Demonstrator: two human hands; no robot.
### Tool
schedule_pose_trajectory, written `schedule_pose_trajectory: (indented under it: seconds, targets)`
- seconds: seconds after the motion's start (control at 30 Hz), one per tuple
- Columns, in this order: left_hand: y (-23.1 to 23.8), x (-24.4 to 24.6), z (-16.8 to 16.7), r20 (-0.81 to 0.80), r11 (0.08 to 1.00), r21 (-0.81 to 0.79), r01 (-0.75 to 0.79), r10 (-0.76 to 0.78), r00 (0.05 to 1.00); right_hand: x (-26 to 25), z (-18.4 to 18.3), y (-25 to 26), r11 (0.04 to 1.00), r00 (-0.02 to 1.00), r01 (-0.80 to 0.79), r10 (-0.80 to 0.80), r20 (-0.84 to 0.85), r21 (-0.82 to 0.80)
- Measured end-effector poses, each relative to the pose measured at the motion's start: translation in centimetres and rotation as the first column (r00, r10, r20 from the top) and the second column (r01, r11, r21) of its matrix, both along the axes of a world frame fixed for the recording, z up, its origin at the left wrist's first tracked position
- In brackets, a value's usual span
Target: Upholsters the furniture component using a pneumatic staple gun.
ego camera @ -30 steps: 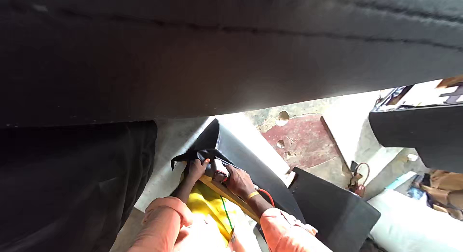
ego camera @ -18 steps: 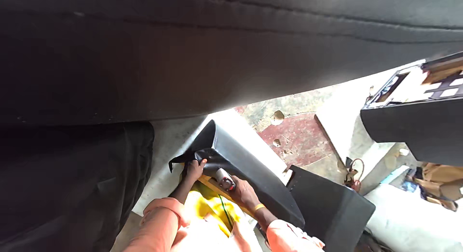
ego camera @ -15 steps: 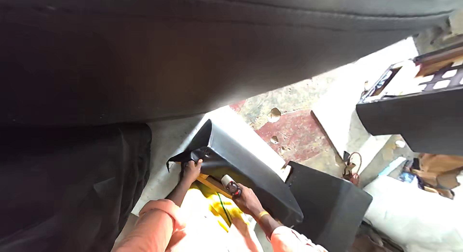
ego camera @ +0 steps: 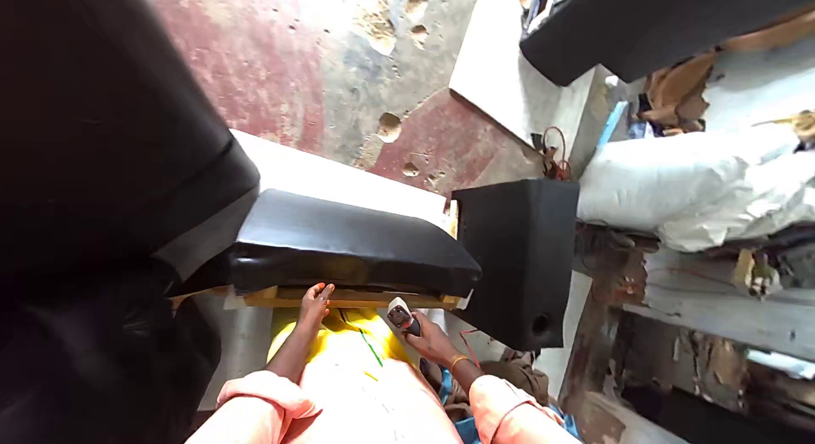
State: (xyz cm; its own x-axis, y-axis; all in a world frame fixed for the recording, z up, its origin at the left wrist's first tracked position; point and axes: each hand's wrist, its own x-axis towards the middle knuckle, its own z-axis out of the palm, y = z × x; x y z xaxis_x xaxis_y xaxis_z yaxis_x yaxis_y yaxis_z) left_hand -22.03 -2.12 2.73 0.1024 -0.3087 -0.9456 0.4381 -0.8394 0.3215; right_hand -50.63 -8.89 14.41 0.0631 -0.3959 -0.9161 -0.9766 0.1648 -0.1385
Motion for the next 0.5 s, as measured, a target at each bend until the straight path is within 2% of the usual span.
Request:
schedule_pose_trajectory:
  seconds: [0.07,0.13,0.2,0.27,0.33,0.4,0.47,0.5]
  targets:
    - [-1.4,-3.4,-1.1,0.143,0.944,-0.081,0.32,-0.307,0.941,-3.1,-0.3,0.5,0.996,0.996,0.084,-0.083,0.025,-0.028]
    - [-3.4,-7.5,-1.4,0.303,0.799,-0.107,0.592,-0.541,0.785,-6.6,-0.8,0.7,0.985,0.987,0.162,-0.161,0.018,-0.067]
    - [-5.9,-12.1,-0.5,0.39,0.677,-0.093,0.73,-0.65,0.653,-10.0,-1.3,0.9,0.957,0.962,0.272,-0.273,0.006,-0.103]
    - [-8.5,-17.2,0.6,0.513,0.496,-0.087,0.864,-0.721,0.466,-13.6,-2.0,0.9,0.895,0.906,0.421,-0.423,0.018,-0.149]
    - [-10.6,-22.1,0.8,0.701,0.235,-0.057,0.97,-0.682,0.206,-17.0,-3.1,0.8,0.783,0.806,0.587,-0.588,0.064,-0.206]
    - [-12.1,-26.0,0.3,0.82,-0.063,0.041,0.997,-0.569,-0.07,-20.1,-4.4,0.8,0.667,0.701,0.704,-0.707,0.088,-0.244]
    - [-13.1,-28.6,-1.2,0.878,-0.324,0.205,0.924,-0.357,-0.32,-22.5,-5.7,0.2,0.582,0.618,0.77,-0.782,0.081,-0.262]
    - [-13.5,-29.5,-1.8,0.883,-0.409,0.295,0.864,-0.23,-0.41,-23.5,-6.4,0.0,0.548,0.584,0.794,-0.807,0.082,-0.262]
